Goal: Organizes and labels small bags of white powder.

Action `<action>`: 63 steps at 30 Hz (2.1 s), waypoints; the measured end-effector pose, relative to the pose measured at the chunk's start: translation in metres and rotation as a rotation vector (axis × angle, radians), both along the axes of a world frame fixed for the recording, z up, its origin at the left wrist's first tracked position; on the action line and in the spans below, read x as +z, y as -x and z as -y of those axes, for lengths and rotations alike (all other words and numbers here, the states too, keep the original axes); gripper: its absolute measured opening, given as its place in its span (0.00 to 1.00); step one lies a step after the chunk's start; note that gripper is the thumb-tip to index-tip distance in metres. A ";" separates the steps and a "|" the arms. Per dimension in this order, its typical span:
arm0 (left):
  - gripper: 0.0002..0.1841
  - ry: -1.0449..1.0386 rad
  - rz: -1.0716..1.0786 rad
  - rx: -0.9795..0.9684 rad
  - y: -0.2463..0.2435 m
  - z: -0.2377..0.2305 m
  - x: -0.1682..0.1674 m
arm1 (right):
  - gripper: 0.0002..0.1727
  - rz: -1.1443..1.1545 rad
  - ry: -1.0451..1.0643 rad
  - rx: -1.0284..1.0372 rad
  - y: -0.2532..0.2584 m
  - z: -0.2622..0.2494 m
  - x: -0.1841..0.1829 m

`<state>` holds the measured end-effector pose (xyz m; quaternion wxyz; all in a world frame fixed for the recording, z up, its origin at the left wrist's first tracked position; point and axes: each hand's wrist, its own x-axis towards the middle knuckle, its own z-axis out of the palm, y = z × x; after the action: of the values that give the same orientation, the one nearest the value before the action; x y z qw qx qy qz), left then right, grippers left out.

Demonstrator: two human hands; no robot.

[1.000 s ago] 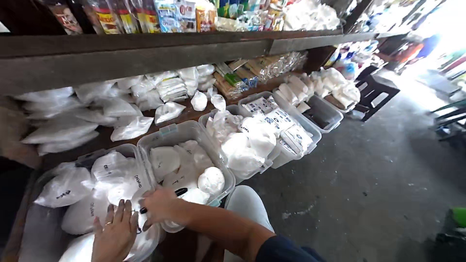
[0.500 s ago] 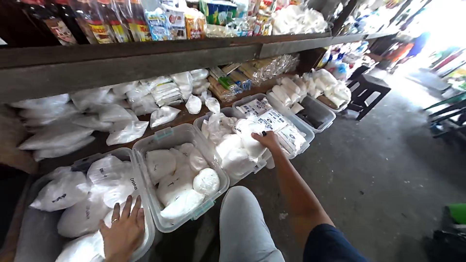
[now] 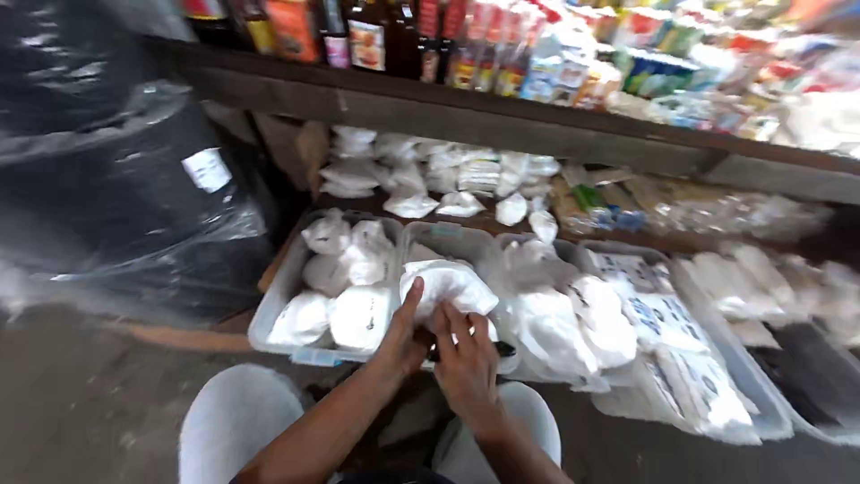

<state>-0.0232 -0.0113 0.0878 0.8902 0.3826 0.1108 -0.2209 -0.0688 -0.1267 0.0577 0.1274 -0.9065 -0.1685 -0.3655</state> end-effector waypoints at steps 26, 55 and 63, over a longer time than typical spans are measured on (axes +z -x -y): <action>0.43 -1.409 0.569 0.260 -0.075 -0.242 -0.049 | 0.28 -1.390 -1.193 0.081 -0.146 -0.162 -0.040; 0.25 -1.457 0.189 -0.234 -0.098 -0.245 -0.121 | 0.31 -1.322 -0.268 0.413 -0.152 -0.141 -0.056; 0.19 -1.764 0.934 0.092 -0.095 -0.260 -0.153 | 0.48 -1.322 0.252 0.310 -0.150 -0.213 -0.067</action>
<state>0.0717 0.2484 -0.0649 0.2496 0.9505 -0.1114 0.1476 0.0811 0.0866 -0.0092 0.1477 -0.9124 -0.2242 0.3090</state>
